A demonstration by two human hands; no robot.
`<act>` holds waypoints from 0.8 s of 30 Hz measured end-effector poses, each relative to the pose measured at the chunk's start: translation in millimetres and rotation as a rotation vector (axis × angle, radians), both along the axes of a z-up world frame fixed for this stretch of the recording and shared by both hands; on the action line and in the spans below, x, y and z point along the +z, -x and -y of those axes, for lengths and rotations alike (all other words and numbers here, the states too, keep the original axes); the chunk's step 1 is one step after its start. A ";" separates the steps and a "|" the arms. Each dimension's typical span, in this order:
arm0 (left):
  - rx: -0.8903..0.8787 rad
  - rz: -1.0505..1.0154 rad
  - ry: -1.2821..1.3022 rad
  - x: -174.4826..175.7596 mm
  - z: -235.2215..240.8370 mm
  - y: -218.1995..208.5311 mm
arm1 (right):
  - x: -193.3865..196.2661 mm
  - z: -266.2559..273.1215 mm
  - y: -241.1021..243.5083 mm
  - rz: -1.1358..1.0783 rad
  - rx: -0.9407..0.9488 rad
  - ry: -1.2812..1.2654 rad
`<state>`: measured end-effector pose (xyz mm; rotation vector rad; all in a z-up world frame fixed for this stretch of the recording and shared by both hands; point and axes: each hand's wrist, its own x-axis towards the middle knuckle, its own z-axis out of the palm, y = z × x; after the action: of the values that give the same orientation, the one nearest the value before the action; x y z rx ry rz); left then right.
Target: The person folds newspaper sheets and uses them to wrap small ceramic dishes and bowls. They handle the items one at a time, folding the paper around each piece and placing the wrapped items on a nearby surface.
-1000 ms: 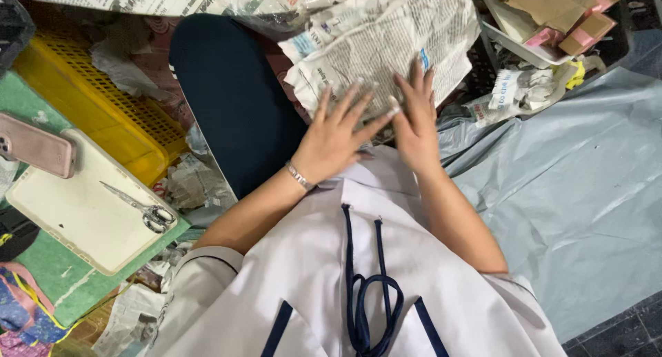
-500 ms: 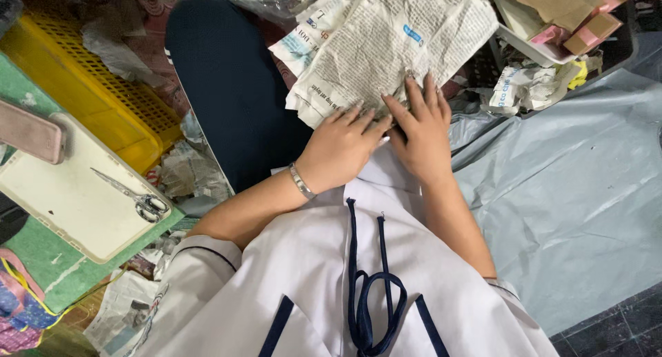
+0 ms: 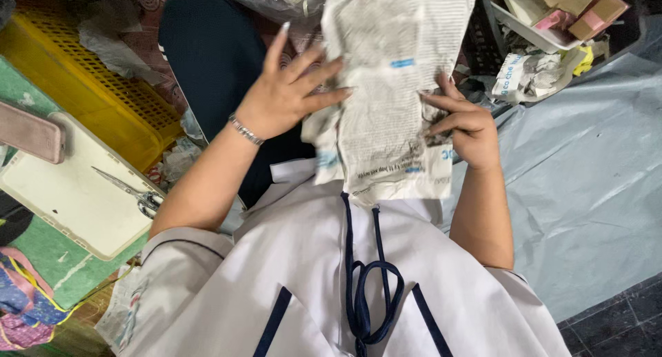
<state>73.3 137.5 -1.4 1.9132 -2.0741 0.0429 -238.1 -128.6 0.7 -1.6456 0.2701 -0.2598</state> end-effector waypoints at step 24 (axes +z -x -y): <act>-0.015 -0.655 -0.188 -5.9 24.7 21.4 | -5.3 -14.3 -2.2 -0.194 -0.168 0.644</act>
<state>51.9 112.8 -7.3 1.6939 -1.6788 -0.7069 -235.9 -114.3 -4.6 -2.2940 0.5108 -0.3365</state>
